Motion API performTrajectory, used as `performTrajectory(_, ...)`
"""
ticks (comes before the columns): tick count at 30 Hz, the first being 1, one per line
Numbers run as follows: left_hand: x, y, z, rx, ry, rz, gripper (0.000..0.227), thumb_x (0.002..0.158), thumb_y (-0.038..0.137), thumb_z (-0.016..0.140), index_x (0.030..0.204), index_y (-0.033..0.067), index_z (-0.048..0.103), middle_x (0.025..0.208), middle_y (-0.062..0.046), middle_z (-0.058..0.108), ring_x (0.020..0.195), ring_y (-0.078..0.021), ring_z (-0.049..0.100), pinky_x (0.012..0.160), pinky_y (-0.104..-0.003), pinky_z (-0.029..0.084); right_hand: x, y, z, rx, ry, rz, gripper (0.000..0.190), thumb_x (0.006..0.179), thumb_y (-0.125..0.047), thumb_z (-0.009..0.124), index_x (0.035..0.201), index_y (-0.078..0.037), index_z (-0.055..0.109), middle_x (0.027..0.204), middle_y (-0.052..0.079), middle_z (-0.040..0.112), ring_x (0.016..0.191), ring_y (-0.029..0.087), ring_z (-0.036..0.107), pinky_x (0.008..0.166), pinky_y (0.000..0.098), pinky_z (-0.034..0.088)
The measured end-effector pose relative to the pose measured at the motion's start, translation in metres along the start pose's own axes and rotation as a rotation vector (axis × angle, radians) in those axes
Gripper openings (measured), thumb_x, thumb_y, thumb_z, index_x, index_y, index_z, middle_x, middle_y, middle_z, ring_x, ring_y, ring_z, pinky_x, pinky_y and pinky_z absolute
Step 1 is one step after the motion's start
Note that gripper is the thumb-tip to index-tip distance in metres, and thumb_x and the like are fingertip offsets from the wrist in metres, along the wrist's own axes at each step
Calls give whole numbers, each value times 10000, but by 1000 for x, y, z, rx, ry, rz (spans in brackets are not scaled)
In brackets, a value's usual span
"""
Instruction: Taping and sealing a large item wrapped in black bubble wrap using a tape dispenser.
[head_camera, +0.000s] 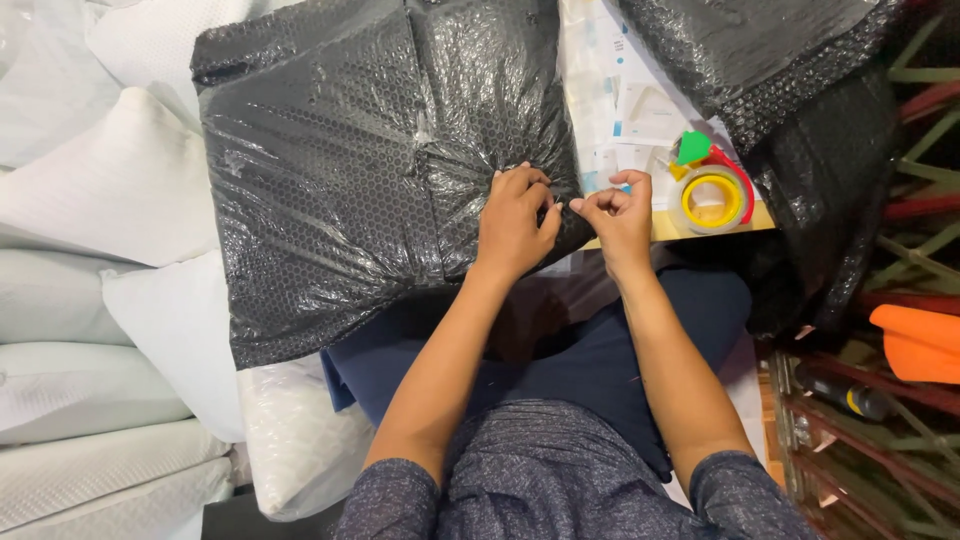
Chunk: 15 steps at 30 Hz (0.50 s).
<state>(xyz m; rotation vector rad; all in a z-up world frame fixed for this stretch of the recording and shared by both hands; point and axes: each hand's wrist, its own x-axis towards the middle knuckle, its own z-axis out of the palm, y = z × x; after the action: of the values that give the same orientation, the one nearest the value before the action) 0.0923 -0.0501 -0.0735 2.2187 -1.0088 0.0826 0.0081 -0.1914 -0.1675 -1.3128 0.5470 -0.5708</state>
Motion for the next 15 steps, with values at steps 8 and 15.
performTrajectory(8, -1, -3, 1, -11, 21, -9, 189, 868, 179, 729, 749, 86, 615, 1112, -74, 631, 1252, -336, 574, 1155, -569, 348, 0, -4, 4, -73, 27, 25, 624, 833, -91, 907, 1206, -123, 408, 741, 20, 660, 640, 29, 502, 578, 148, 379)
performTrajectory(15, -6, -23, 24, -3, 56, -12, 190, 853, 192, 732, 755, 84, 610, 1117, -66, 621, 1241, -316, 585, 1166, -528, 354, -2, -5, -3, -45, 1, 24, 543, 905, -91, 833, 1226, -129, 396, 785, 39, 665, 618, 51, 523, 570, 170, 411)
